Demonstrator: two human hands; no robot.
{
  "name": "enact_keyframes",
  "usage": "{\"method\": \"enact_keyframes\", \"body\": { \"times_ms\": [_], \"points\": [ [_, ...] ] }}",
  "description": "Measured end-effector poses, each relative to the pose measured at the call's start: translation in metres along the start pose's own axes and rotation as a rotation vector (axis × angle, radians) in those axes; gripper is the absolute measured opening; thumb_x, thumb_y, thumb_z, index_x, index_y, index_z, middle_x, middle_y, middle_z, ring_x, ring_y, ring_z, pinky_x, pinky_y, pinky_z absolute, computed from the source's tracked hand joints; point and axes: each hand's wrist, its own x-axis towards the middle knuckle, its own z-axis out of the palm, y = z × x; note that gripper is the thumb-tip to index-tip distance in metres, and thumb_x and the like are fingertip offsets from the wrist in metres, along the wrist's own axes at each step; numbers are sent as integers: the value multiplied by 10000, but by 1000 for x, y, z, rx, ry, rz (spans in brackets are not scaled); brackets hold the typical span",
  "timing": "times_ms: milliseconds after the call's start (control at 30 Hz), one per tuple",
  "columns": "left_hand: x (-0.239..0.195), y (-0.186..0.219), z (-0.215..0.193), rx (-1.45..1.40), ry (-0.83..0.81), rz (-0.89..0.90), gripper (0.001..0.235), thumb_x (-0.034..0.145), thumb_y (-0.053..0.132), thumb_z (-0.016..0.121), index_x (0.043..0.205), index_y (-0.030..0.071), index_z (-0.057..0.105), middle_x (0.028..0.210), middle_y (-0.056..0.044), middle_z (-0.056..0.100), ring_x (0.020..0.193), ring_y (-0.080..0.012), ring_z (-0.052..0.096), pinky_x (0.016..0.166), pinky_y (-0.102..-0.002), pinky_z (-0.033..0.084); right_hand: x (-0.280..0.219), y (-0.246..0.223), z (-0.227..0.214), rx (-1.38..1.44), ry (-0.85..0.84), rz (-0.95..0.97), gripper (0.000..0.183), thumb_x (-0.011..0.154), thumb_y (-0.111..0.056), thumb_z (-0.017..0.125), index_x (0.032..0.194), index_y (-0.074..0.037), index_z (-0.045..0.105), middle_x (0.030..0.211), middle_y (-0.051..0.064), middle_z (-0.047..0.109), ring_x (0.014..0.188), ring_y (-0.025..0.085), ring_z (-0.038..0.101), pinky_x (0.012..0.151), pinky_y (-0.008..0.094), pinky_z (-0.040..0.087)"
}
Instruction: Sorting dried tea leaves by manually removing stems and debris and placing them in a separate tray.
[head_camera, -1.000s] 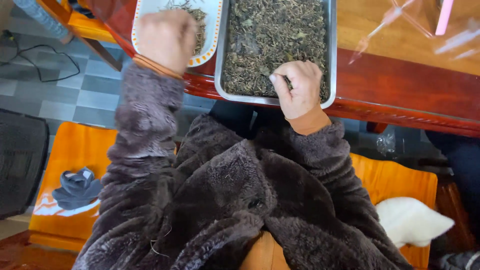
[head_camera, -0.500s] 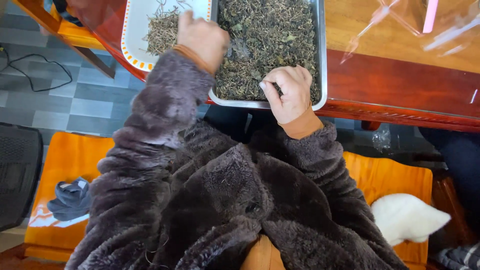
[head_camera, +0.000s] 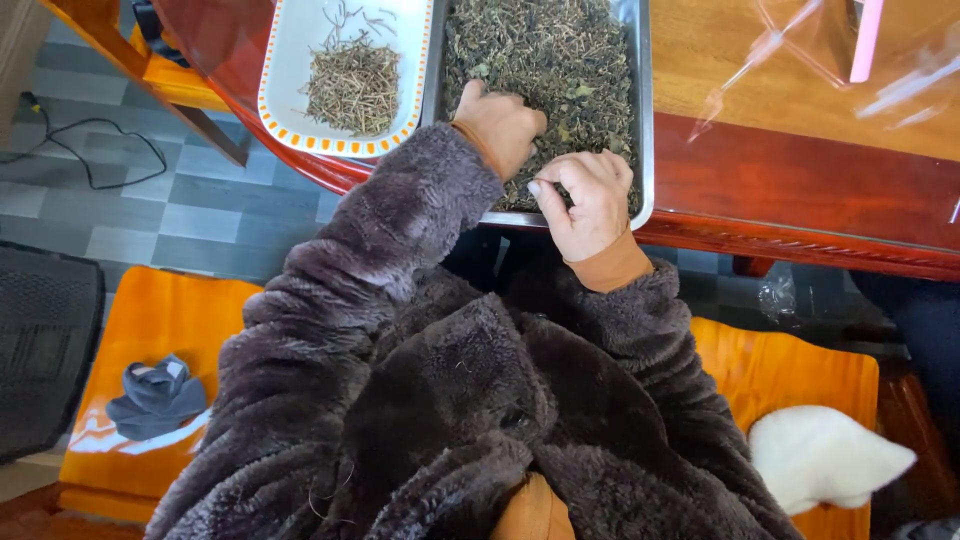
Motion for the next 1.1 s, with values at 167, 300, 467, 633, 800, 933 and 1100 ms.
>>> {"method": "enact_keyframes", "body": {
  "times_ms": [167, 300, 467, 633, 800, 933, 1100],
  "points": [
    [-9, -11, 3, -68, 47, 4, 103, 982, 212, 660, 954, 194, 757, 838, 28, 740, 928, -234, 703, 1184, -619, 273, 1, -2, -2, 18, 7, -24, 198, 1029, -267, 635, 879, -152, 689, 933, -15, 721, 895, 212, 654, 983, 432, 360],
    [-20, -18, 9, -123, 198, 29, 177, 945, 191, 707, 775, 217, 747, 751, 65, 737, 862, -217, 711, 1169, -594, 317, 1, -3, 0, 27, 0, -18, 210, 1026, -262, 624, 870, -139, 689, 921, -9, 728, 883, 213, 656, 986, 447, 366],
    [-27, -26, 9, -123, 323, 44, 154, 949, 192, 699, 807, 230, 744, 754, 59, 741, 806, -207, 719, 1117, -570, 382, 3, -1, 1, 34, 9, -28, 192, 1019, -252, 643, 872, -135, 685, 917, 0, 719, 877, 218, 649, 989, 448, 367],
    [-30, -31, 18, -175, 513, 67, 76, 891, 204, 765, 822, 235, 755, 779, 64, 744, 800, -177, 712, 1053, -546, 411, 6, -3, 1, 35, 21, -43, 202, 1019, -271, 653, 875, -136, 696, 921, 2, 725, 879, 211, 658, 987, 441, 368],
    [-42, -26, 18, -328, 673, 215, 141, 910, 106, 674, 800, 183, 716, 726, 50, 719, 628, -137, 656, 859, -481, 551, 5, -4, -1, 53, 10, -33, 181, 1016, -256, 647, 879, -144, 685, 932, -3, 727, 887, 214, 666, 979, 427, 368],
    [-38, -26, 39, -485, 737, 232, 149, 859, 63, 702, 762, 167, 658, 692, 69, 673, 600, -146, 638, 1036, -642, 438, 14, -7, -5, 75, -9, 9, 135, 1025, -243, 626, 1018, -126, 694, 981, -13, 722, 905, 216, 669, 996, 433, 372],
    [-34, -22, 59, -444, 723, 111, 63, 828, 211, 758, 880, 206, 723, 754, -18, 748, 856, -275, 757, 1097, -492, 402, 22, 11, 14, 173, -18, 59, 236, 1003, -49, 641, 1217, -133, 692, 1010, 70, 704, 963, 291, 676, 1057, 554, 320]
  ]
}}
